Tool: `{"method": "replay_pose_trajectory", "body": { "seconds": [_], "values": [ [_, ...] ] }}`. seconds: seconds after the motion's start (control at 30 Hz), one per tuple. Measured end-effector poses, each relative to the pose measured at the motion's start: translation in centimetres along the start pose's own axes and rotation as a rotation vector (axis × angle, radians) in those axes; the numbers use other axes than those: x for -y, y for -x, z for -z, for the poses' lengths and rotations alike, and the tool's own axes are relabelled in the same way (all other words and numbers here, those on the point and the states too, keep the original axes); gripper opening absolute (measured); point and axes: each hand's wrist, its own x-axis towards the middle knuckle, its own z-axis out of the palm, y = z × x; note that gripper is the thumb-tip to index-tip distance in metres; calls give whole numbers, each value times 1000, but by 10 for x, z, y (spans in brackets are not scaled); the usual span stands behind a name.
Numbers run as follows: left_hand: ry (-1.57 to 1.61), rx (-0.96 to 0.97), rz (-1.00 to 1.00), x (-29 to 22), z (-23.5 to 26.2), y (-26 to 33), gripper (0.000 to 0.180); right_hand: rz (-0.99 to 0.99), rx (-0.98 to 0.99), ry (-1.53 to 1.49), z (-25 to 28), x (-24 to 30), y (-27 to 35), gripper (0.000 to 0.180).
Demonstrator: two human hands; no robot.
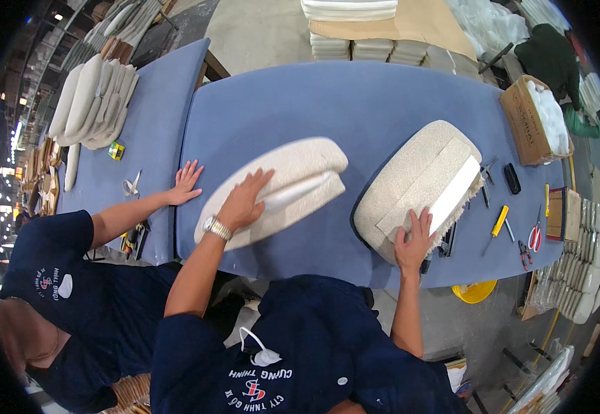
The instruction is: The person staples fabric onto cushion foam using a pneumatic staple gun, trims excess fabric with a utility knife, and folds edges to fit the foam. The person handles multiple cushion pieces and places finished units on the table.
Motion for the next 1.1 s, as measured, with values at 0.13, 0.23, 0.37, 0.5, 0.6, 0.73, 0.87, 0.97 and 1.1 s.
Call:
{"method": "replay_pose_trajectory", "body": {
  "seconds": [0.13,0.23,0.37,0.5,0.6,0.73,0.87,0.97,1.1],
  "values": [
    [92,142,-4,-42,11,64,78,51,102,-448,73,62,-30,49],
    [221,319,88,-79,4,111,76,318,431,-584,106,112,-44,57],
    [183,253,76,-116,-32,150,74,488,876,-335,101,139,-44,80],
    [207,159,57,-126,-50,167,77,595,1048,-143,94,132,-43,96],
    [221,150,66,-130,-47,170,76,686,1045,-94,96,130,-49,100],
    [240,141,54,-123,-48,170,77,704,1024,-46,100,125,-43,94],
    [312,221,13,-118,-45,163,77,645,960,13,93,123,-34,78],
    [481,248,-105,-116,-45,146,79,666,891,-23,87,111,-24,75],
    [576,151,-246,-135,-61,96,89,668,710,-217,81,105,-10,76]
  ]
}}
